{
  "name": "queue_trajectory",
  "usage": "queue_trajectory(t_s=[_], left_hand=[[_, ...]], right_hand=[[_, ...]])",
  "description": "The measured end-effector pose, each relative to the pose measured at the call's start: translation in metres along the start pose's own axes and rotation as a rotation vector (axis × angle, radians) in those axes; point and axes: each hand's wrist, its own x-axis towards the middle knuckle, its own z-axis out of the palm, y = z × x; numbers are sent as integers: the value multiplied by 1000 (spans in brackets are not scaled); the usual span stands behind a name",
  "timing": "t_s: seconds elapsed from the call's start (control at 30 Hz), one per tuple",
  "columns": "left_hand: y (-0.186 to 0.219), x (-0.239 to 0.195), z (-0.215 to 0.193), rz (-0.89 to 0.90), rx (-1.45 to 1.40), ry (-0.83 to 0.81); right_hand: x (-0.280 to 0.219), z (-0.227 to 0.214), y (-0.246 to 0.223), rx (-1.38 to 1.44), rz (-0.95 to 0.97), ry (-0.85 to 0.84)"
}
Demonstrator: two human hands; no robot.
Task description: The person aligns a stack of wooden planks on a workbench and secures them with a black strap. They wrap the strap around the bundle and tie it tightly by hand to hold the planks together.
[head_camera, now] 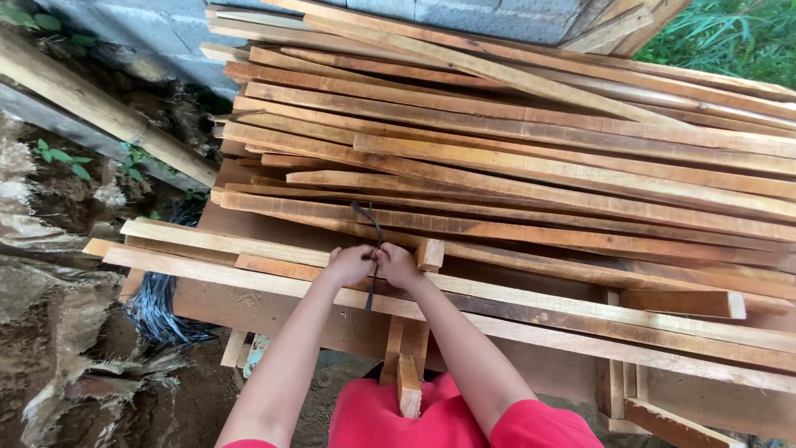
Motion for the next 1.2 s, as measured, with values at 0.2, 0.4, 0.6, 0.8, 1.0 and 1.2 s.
queue_trajectory(t_s=[0.2, 0.4, 0.6, 0.8, 1.0, 1.2], left_hand=[[-24, 1, 11, 145, 87, 343], [-17, -14, 32, 128, 191, 502], [5, -29, 10, -55, 92, 341], [4, -17, 11, -208, -262, 272], [18, -31, 0, -198, -256, 264], [11, -24, 9, -187, -183, 284]], right_hand=[[-4, 0, -3, 78, 8, 93], [13, 14, 18, 159, 100, 105], [13, 6, 15, 146, 104, 92], [2, 10, 15, 155, 79, 94], [-35, 0, -24, 98, 79, 218], [-54, -9, -41, -125, -15, 176]])
